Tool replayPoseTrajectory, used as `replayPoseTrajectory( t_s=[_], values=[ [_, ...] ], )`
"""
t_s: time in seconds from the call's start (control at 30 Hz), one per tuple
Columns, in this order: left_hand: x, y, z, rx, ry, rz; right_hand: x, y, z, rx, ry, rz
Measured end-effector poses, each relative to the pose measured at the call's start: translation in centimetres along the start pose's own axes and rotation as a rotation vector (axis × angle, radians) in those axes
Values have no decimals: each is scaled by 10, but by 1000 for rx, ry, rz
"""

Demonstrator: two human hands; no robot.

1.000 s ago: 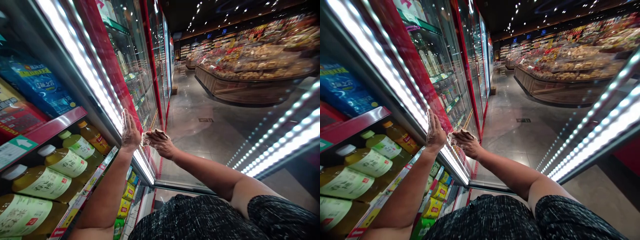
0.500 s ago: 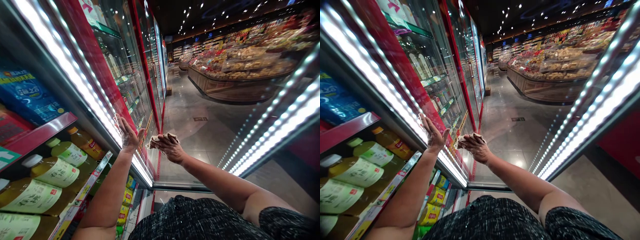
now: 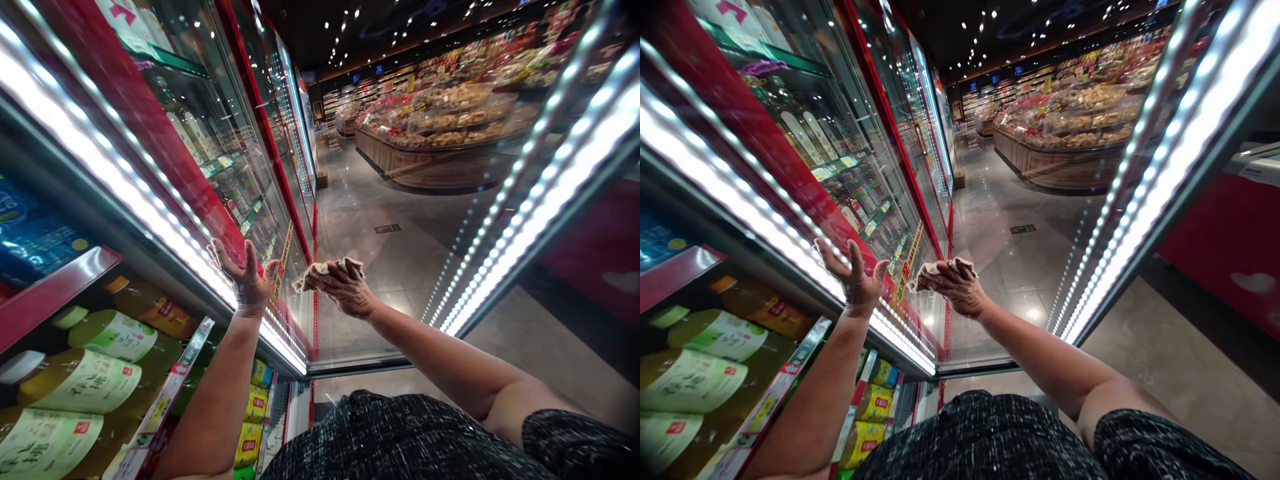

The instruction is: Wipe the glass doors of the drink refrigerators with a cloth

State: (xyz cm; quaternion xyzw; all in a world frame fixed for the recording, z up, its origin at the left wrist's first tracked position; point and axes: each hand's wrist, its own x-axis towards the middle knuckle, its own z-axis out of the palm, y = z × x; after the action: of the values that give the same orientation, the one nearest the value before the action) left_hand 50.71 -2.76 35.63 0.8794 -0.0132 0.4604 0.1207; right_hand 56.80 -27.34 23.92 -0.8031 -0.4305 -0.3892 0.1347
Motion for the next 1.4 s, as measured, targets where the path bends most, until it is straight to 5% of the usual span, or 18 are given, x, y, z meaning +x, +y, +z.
replayPoseTrajectory(
  t_s=[0.17,0.37,0.6,0.87,1.07,1.23,1.4],
  values=[
    [-6,1,7,-84,-103,26,-10,16,1,-39,34,106],
    [-23,23,30,-88,-147,70,-40,15,19,-110,49,3],
    [-21,58,60,-82,-221,153,-38,48,-3,-118,77,121],
    [-29,49,84,-49,-157,121,-61,62,-6,-169,111,8],
    [-32,50,90,-42,-118,74,-60,88,-33,-194,97,164],
    [-34,49,93,-25,-63,46,-78,90,-30,-254,180,89],
    [-38,42,100,-8,-22,17,-86,109,-45,-276,122,123]
  ],
)
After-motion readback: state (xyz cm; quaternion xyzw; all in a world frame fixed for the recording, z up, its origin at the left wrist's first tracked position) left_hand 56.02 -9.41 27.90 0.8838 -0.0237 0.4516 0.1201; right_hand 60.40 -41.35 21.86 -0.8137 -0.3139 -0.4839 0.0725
